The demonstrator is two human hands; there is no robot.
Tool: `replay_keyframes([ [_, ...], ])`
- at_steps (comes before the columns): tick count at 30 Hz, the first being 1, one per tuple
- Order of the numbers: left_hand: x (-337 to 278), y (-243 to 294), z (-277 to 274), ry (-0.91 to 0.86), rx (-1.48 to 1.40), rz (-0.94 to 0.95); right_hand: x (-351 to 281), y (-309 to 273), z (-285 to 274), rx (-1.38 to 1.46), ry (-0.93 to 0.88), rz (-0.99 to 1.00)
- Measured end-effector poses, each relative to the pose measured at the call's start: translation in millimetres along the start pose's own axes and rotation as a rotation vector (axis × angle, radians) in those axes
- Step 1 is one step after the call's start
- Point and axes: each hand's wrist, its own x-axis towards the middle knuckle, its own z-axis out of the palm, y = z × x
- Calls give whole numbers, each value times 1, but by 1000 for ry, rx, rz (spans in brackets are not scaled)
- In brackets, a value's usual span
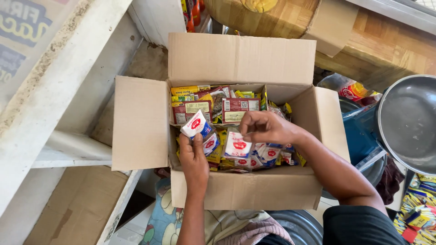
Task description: The person is taking small packets of seasoning or condiments from a cardboard box and placing them neatly on a grocery store shelf.
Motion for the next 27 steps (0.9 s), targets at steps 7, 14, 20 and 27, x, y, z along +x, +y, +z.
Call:
replay_keyframes([
  [7, 6, -5, -8, -281, -142, -149, 12, -33, 14, 107, -30, -56],
  [14, 5, 3, -6, -495, -292, -283, 25, -35, 29, -54, 303, -46],
  [20, 7, 13, -3, -120, -297, -153, 21, -6, 25, -266, 191, 265],
  [27, 2, 7, 0, -101, -225, -118, 13, 128, 55, -1246, -129, 68],
])
